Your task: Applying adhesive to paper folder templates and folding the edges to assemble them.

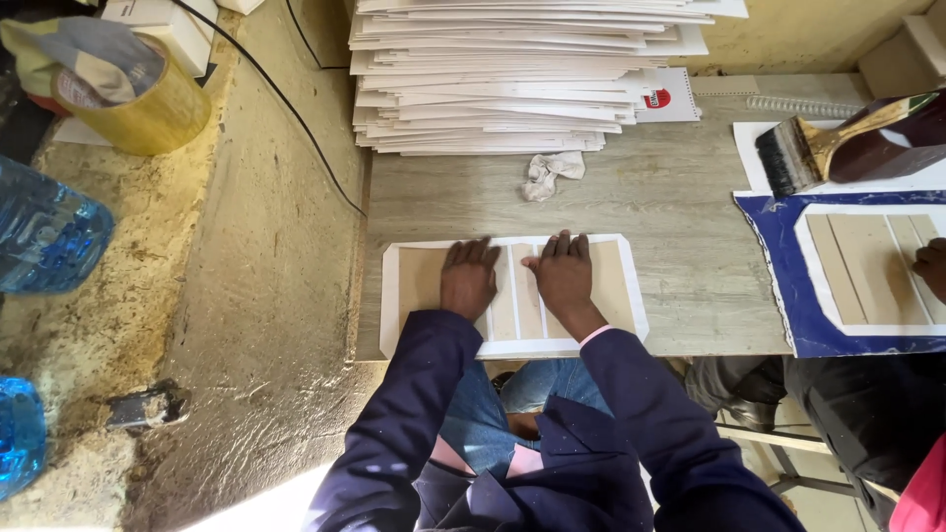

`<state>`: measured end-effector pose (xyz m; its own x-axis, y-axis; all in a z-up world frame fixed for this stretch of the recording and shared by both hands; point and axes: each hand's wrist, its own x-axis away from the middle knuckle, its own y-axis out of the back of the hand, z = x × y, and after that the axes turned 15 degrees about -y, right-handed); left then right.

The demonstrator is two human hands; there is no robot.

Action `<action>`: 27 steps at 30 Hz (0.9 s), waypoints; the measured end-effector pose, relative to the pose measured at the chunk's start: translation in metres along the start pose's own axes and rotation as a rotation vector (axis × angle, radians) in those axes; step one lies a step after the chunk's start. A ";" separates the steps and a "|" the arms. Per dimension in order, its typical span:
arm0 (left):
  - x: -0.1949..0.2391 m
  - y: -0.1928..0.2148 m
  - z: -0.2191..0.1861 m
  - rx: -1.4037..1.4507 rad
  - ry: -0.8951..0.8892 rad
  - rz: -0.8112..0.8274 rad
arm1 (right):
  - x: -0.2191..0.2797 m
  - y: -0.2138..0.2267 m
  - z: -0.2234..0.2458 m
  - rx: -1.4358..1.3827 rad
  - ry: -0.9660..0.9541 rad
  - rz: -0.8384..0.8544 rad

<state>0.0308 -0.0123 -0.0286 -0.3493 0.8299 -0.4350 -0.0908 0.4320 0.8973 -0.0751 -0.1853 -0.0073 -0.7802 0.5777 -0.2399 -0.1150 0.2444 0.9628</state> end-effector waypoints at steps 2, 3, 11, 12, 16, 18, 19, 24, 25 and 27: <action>0.001 0.041 0.010 -0.020 0.033 -0.009 | -0.001 0.003 -0.003 -0.026 0.001 0.050; -0.002 0.060 0.014 -0.038 0.066 -0.030 | -0.004 0.006 -0.007 -0.045 0.003 0.090; 0.028 0.016 0.041 -0.096 0.137 -0.269 | -0.020 0.044 -0.054 -0.046 -0.026 0.268; 0.026 0.018 0.039 -0.142 0.135 -0.324 | -0.017 0.049 -0.055 0.013 -0.111 0.312; 0.027 0.020 0.034 -0.139 0.144 -0.332 | -0.020 0.035 -0.049 0.094 -0.072 0.280; 0.025 0.020 0.037 -0.133 0.117 -0.357 | -0.049 0.036 -0.055 0.100 0.069 0.335; 0.020 0.028 0.038 -0.141 0.119 -0.358 | -0.078 0.027 -0.057 0.095 0.075 0.331; 0.017 0.049 0.032 0.011 0.041 -0.307 | -0.164 0.015 -0.031 -0.607 0.285 0.336; 0.018 0.049 0.031 0.008 0.042 -0.305 | -0.159 -0.004 -0.011 -0.610 0.286 0.336; 0.016 0.047 0.031 -0.019 0.097 -0.311 | -0.152 -0.043 0.028 -0.703 0.385 0.347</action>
<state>0.0498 0.0326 0.0044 -0.3893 0.6211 -0.6802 -0.2242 0.6524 0.7240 0.0652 -0.2619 -0.0157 -0.9803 0.1965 0.0177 -0.0861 -0.5067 0.8578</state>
